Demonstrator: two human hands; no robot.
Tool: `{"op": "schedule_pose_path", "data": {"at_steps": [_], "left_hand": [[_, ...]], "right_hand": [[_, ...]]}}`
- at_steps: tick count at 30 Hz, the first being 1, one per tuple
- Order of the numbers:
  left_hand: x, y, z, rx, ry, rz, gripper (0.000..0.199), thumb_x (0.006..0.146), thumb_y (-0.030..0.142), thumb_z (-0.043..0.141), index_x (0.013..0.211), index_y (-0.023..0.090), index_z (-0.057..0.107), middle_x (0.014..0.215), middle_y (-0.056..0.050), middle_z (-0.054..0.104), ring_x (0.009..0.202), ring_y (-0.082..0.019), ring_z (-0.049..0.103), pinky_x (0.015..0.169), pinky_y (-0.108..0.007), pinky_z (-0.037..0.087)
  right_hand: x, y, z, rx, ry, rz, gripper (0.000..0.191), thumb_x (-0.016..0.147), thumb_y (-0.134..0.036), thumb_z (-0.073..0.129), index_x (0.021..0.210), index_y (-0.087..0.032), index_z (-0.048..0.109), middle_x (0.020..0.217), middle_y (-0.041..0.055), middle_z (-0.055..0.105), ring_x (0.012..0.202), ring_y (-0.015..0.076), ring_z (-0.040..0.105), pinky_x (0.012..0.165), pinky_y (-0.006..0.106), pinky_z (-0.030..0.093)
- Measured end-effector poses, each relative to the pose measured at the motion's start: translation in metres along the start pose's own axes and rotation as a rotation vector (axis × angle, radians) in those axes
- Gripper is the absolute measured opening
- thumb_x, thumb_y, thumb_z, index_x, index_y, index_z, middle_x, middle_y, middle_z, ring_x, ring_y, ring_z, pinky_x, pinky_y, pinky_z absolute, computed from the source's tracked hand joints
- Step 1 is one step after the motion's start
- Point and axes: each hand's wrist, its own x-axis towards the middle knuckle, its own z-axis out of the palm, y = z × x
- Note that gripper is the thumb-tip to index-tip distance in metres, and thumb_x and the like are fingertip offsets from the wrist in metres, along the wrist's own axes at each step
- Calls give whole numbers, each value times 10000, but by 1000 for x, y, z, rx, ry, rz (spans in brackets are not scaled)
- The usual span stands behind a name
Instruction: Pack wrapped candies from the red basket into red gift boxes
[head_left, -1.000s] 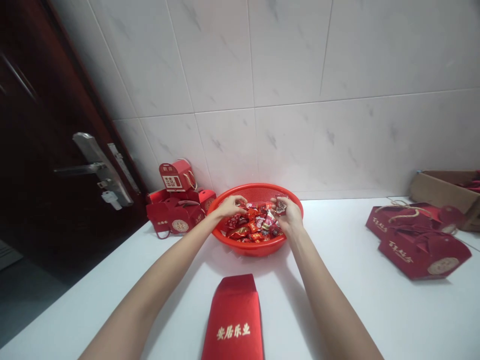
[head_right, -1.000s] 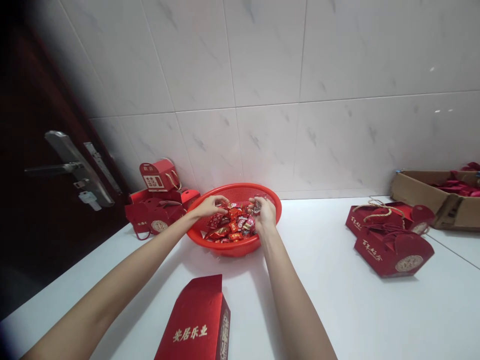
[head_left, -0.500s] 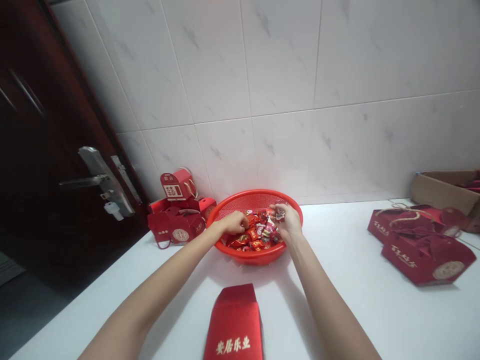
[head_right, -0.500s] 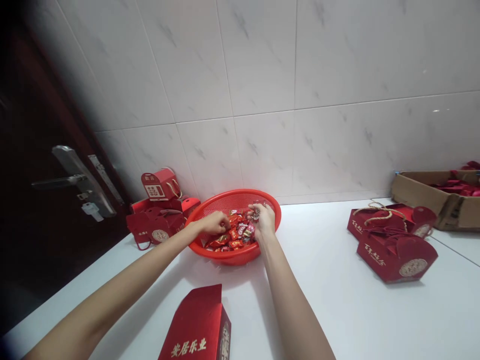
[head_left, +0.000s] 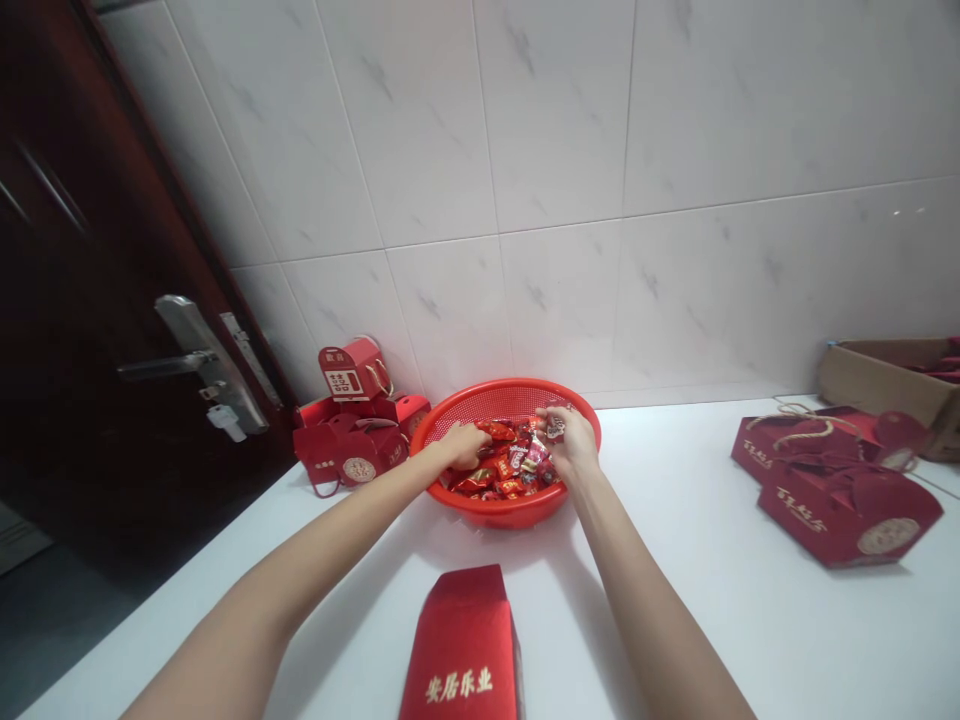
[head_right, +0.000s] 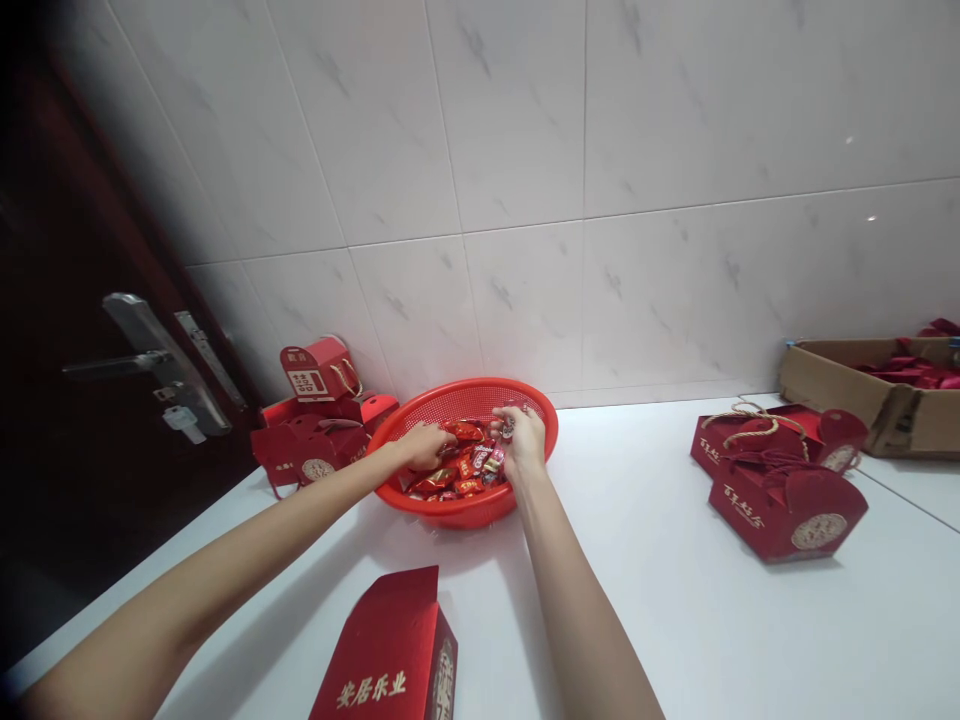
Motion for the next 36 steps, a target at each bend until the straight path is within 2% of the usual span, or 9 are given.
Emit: {"op": "schedule_pose_path", "data": {"at_steps": [9,12,18,20,22,24,26,30,36], "left_hand": [[4,-10,1,-260,228,-53,440,854,82,421,1145,217,722,1102,-55,771,999,-202,712,890,-259,496],[6,-12,3,-314,285,-67,454,859,81,412,1180,210,706,1171,-51,752,1066,-196,689,926,-258,490],[2,-12,0,-349,320,-82,337,830,136,510,1070,163,745,1135,-120,743,1077,-255,658,953,-331,478],[-2,-9,-3,-380,271,-29,270,840,218,555,1007,174,762,1024,-83,764,979,-232,677,875,-290,497],[-6,-4,-6,-450,89,79,240,838,352,619,937,194,770,902,-26,764,862,-197,683,769,-242,495],[-8,-1,-8,-498,-114,167,323,780,502,700,893,206,762,845,3,741,815,-182,664,706,-223,467],[-10,1,-8,-485,-217,206,448,677,592,775,896,203,735,827,8,702,795,-180,634,675,-225,437],[-8,1,-4,-393,-233,222,608,556,632,835,945,199,659,801,14,634,730,-175,581,633,-239,409],[-6,3,-2,-350,-235,153,569,596,583,810,1002,219,647,906,-8,662,826,-210,604,673,-264,431]], "right_hand": [[2,1,-2,-6,-14,-9,191,553,-84,675,624,-196,537,570,-8,690,452,95,564,418,189,458],[1,1,-2,-7,-15,-12,187,546,-91,675,619,-198,540,572,-14,686,461,94,569,425,190,468],[0,0,-1,-15,-10,-5,177,539,-101,668,615,-194,538,565,-15,681,458,89,563,421,181,461],[0,0,-1,-16,-10,-7,186,542,-100,673,620,-196,534,567,-17,682,455,89,559,417,181,456],[0,0,-1,-18,-10,-8,195,548,-95,677,628,-197,531,573,-17,687,453,89,557,417,182,455],[1,0,-2,-20,-12,-8,196,556,-90,678,637,-197,535,580,-13,693,458,92,562,424,185,462],[1,1,-2,-20,-13,-9,191,564,-89,675,640,-197,537,582,-9,696,461,95,566,424,186,463],[2,2,-2,-17,-12,-11,194,561,-82,672,634,-199,536,578,-8,692,455,94,561,404,179,445],[2,2,-2,-11,-2,-18,181,557,-85,663,610,-198,532,571,-9,686,455,90,557,407,178,460]]}}
